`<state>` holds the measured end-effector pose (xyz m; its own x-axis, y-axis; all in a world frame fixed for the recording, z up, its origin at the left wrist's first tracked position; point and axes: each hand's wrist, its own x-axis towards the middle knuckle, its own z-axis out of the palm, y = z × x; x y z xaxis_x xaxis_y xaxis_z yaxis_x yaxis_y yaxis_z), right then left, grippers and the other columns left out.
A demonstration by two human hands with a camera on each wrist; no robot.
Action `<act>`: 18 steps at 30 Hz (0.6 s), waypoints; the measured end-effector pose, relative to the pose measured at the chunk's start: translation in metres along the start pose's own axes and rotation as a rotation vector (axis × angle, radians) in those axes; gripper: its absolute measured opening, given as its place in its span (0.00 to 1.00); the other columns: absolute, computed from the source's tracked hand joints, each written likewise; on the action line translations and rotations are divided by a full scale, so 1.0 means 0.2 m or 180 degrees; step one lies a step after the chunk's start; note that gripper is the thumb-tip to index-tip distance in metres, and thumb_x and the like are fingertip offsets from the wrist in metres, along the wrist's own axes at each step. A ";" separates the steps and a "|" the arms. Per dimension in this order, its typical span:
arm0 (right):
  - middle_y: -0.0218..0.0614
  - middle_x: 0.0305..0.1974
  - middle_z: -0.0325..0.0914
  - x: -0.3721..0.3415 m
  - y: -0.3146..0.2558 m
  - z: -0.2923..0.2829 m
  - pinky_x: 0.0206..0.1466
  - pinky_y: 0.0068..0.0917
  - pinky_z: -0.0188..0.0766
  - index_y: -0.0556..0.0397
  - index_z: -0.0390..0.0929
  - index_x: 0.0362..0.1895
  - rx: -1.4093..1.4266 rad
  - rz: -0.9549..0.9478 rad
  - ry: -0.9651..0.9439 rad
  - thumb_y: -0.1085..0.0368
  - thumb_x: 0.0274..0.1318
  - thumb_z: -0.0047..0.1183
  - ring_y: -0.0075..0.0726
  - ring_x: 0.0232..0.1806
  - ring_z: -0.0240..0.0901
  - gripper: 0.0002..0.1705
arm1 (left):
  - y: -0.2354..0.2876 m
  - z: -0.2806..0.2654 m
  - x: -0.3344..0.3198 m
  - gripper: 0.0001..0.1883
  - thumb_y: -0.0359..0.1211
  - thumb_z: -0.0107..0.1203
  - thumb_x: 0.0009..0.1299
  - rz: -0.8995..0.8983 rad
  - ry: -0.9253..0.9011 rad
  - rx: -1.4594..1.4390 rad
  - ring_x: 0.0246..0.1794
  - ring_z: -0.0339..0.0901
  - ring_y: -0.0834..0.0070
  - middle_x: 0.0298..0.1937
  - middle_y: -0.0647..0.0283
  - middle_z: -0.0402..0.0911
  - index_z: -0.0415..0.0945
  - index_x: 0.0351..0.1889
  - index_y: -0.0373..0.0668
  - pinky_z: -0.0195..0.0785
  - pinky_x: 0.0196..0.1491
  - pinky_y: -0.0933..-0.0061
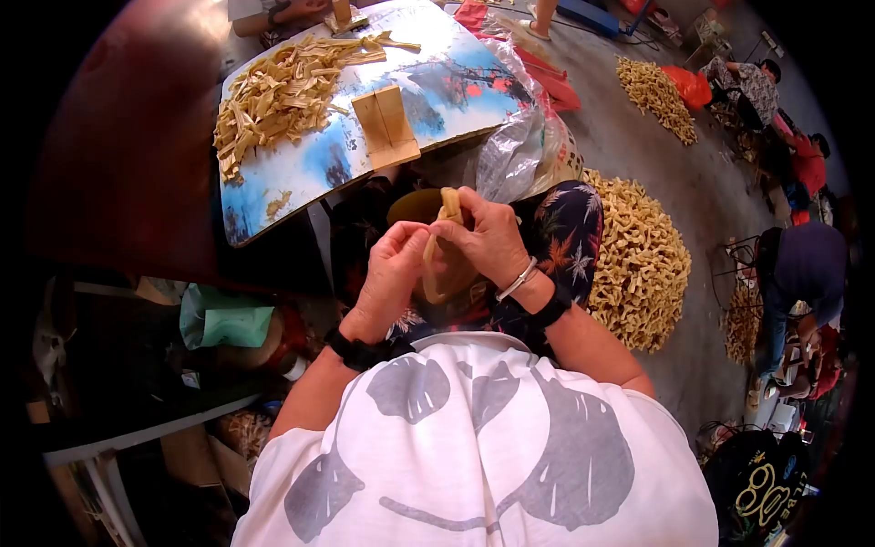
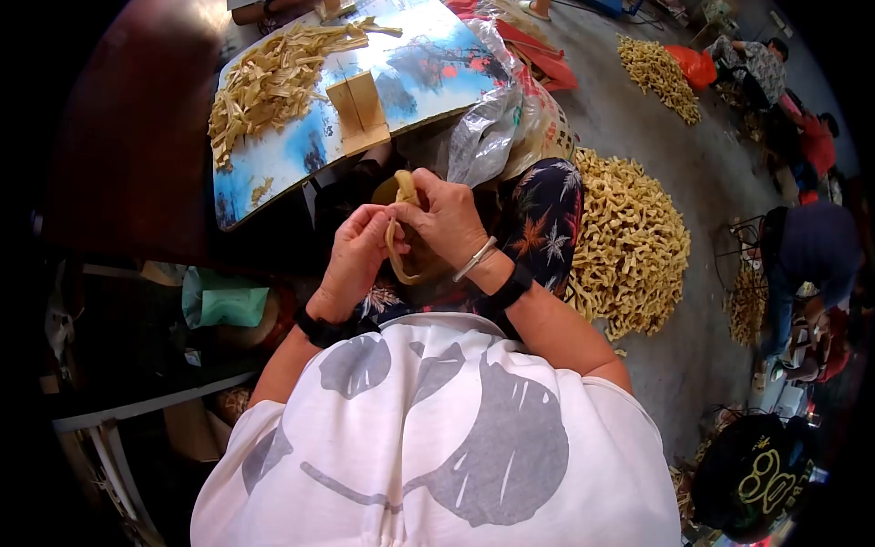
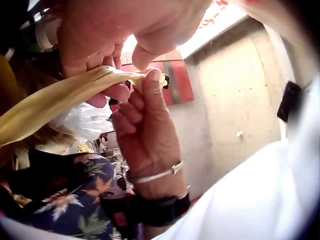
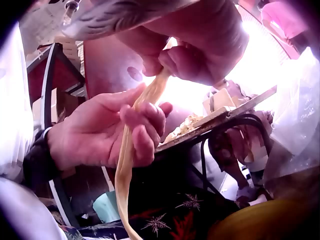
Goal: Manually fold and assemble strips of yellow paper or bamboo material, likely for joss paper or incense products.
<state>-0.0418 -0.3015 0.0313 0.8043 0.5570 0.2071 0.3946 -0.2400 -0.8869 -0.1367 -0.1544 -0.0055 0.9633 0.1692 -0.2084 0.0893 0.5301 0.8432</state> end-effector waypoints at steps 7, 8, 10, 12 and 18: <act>0.24 0.26 0.74 0.02 0.10 0.10 0.27 0.20 0.64 0.52 0.76 0.39 0.1296 0.0202 -0.0333 0.58 0.57 0.64 0.20 0.23 0.68 0.14 | 0.05 0.00 -0.05 0.09 0.35 0.52 0.77 0.0365 0.0159 0.1315 0.20 0.58 0.93 0.24 0.79 0.68 0.78 0.42 0.39 0.50 0.23 0.89; 0.19 0.27 0.72 0.02 0.11 0.12 0.24 0.17 0.61 0.50 0.76 0.41 0.1664 0.0295 -0.0389 0.59 0.58 0.63 0.15 0.21 0.64 0.12 | 0.06 -0.02 -0.06 0.09 0.35 0.52 0.77 0.0287 0.0162 0.1253 0.19 0.56 0.93 0.23 0.80 0.66 0.78 0.40 0.39 0.48 0.22 0.89; 0.18 0.25 0.70 0.04 0.09 0.08 0.22 0.14 0.56 0.49 0.76 0.39 0.2078 0.0804 -0.0496 0.61 0.60 0.62 0.12 0.21 0.60 0.10 | 0.09 -0.05 -0.08 0.10 0.36 0.51 0.77 0.0110 0.0161 0.1131 0.18 0.52 0.94 0.21 0.81 0.62 0.78 0.38 0.39 0.44 0.20 0.89; 0.16 0.23 0.66 0.05 0.06 0.05 0.19 0.13 0.47 0.47 0.74 0.37 0.2290 0.1225 -0.0560 0.64 0.61 0.59 0.09 0.19 0.55 0.06 | 0.13 -0.09 -0.10 0.11 0.36 0.52 0.77 -0.0109 0.0139 0.0945 0.17 0.52 0.93 0.20 0.81 0.61 0.78 0.37 0.38 0.44 0.20 0.89; 0.17 0.21 0.65 0.25 0.04 0.06 0.19 0.13 0.51 0.46 0.73 0.33 0.2288 0.1314 -0.0667 0.59 0.63 0.58 0.12 0.18 0.56 0.09 | 0.28 -0.16 0.01 0.12 0.37 0.52 0.77 -0.0133 0.0016 0.1021 0.18 0.53 0.92 0.20 0.80 0.61 0.78 0.36 0.38 0.47 0.21 0.87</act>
<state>-0.0040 -0.2666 0.0306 0.6948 0.6885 -0.2080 -0.3468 0.0673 -0.9355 -0.1375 -0.0978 0.0244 0.9560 0.1573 -0.2478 0.2046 0.2480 0.9469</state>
